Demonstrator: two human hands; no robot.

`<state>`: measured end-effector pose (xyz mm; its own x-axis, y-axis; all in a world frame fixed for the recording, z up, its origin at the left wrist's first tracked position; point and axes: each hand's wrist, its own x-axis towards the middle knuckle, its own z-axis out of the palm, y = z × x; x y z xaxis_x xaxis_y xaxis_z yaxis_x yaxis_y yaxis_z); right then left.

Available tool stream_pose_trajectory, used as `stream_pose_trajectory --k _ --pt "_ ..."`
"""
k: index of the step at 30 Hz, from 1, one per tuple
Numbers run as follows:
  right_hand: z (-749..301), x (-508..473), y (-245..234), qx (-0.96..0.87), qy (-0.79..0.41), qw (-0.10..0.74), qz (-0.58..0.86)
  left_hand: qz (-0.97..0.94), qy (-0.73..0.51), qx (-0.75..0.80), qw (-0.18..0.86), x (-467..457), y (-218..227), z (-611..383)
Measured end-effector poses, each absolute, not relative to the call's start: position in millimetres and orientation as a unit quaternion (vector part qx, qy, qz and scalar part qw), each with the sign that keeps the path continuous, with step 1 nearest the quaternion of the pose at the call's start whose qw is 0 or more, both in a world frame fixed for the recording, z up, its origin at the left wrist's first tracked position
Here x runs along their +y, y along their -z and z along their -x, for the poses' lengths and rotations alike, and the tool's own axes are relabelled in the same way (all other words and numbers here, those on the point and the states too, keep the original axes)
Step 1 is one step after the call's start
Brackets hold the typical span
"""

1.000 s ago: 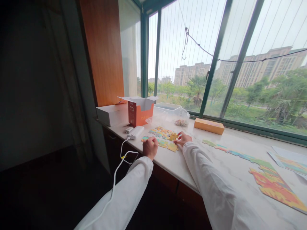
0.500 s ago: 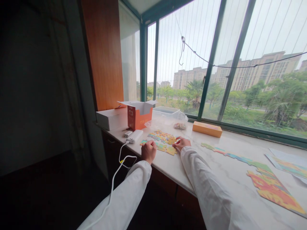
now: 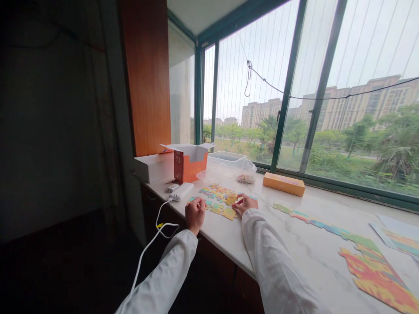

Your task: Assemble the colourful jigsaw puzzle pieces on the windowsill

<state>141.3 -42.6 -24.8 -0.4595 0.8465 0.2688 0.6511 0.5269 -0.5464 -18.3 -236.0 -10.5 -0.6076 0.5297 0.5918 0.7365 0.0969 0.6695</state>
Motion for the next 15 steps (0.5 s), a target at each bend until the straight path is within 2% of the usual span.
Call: stream_pose_trajectory --k 5,10,15 --pt "-139 -41 25 -0.835 -0.185 0.267 0.445 0.419 0.504 -0.748 0.102 -235 8 17" --pt "-137 -43 22 -0.832 -0.189 0.280 0.440 0.410 0.467 -0.781 0.058 -233 2 15" --pt "-137 -46 18 -0.832 -0.191 0.279 0.441 0.426 0.413 -0.803 0.061 -217 -24 5"
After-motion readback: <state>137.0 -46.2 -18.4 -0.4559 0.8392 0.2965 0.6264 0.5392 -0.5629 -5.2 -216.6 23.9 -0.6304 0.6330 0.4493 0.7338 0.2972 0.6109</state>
